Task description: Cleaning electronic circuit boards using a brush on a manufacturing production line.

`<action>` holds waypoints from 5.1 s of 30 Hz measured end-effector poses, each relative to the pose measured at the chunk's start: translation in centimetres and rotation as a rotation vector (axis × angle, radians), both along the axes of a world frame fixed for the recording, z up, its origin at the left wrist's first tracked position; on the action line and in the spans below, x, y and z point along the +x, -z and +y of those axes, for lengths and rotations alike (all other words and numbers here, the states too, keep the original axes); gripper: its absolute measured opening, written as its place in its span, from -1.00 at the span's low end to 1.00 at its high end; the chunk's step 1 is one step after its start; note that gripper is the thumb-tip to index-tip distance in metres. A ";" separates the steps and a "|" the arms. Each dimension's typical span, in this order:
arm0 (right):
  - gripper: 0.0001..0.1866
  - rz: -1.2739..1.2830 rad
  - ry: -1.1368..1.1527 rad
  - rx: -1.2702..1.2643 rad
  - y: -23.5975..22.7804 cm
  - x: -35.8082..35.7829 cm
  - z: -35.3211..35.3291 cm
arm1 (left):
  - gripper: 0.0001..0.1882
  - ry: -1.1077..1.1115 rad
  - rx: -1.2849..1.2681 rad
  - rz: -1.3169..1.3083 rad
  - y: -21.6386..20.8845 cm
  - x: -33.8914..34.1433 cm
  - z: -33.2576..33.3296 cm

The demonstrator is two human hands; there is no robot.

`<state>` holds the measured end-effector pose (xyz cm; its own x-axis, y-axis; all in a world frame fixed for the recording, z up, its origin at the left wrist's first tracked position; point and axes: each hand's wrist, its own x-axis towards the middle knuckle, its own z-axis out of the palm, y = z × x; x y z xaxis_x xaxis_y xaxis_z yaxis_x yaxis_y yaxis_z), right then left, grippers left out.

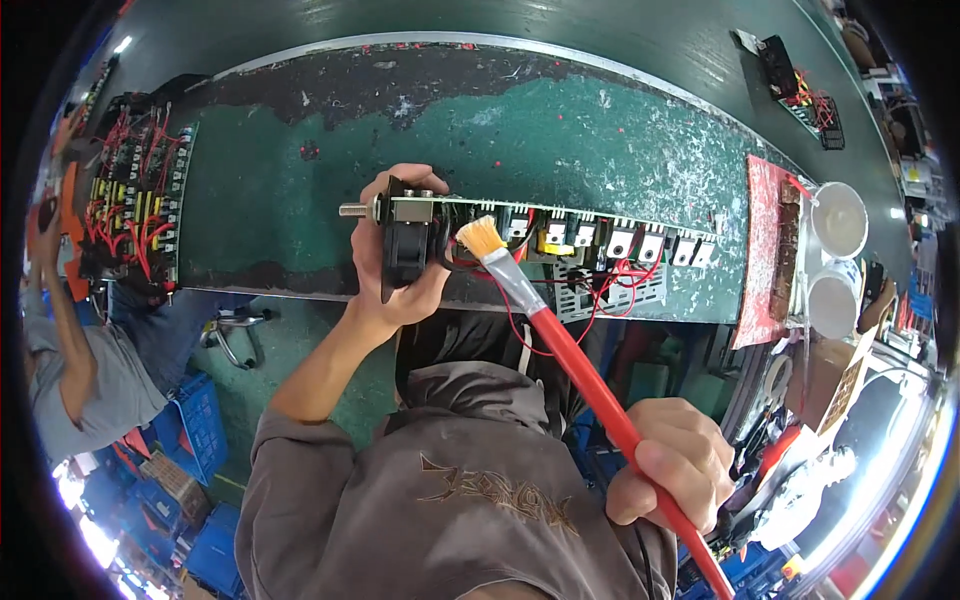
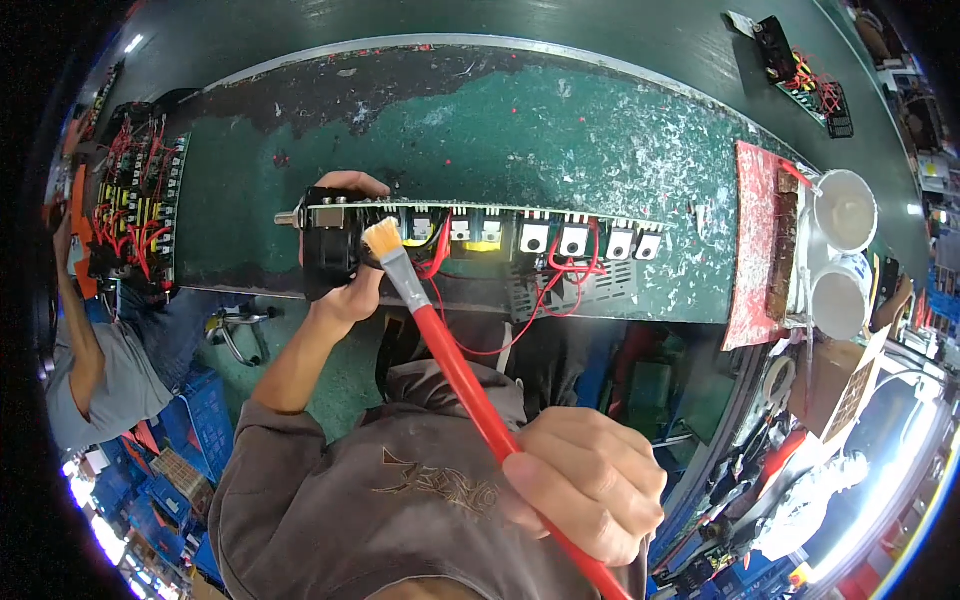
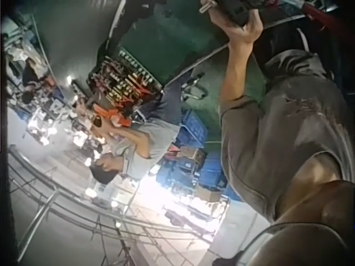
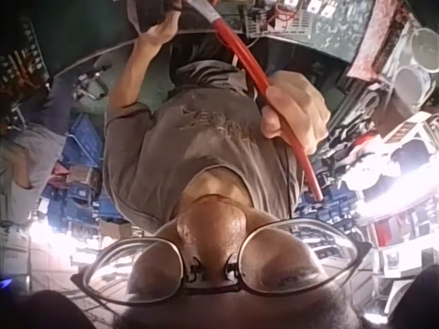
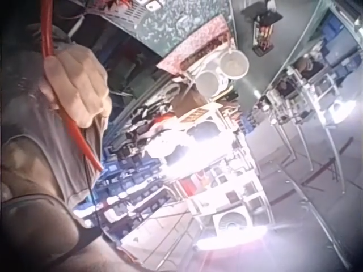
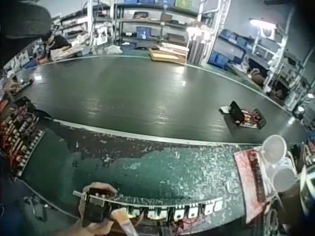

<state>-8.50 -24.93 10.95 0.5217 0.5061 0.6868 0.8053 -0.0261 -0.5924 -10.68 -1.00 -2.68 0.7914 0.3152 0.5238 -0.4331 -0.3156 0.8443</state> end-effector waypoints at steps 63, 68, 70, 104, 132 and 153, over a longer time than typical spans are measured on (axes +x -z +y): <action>-0.69 -0.054 0.146 0.121 2.1 -0.7 -2.3 | 0.04 -0.153 0.128 0.025 -6.2 -0.8 -2.4; -0.78 -0.117 0.099 0.172 2.1 -0.6 -2.7 | 0.08 -0.118 -0.069 -0.054 -5.1 -0.4 -2.7; -0.78 -0.109 0.101 0.113 2.0 -0.6 -2.6 | 0.11 -0.090 -0.142 -0.059 -4.8 -0.2 -2.6; -0.73 -0.143 0.149 0.095 1.4 -0.3 -4.4 | -0.35 -0.134 -0.142 0.069 -1.7 0.6 -1.5; -0.76 -0.231 0.298 0.129 1.6 0.2 -6.3 | -0.27 -0.125 -0.178 0.103 -1.9 0.3 -1.7; -0.73 -0.126 0.277 0.020 0.2 0.8 -8.2 | -0.29 -0.153 -0.233 0.078 -1.8 0.6 -2.1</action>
<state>-7.72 -33.08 10.76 0.5480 0.3422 0.7633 0.8363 -0.2443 -0.4909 -10.09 -3.07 -0.84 0.7602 0.5388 0.3629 -0.3263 -0.1662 0.9305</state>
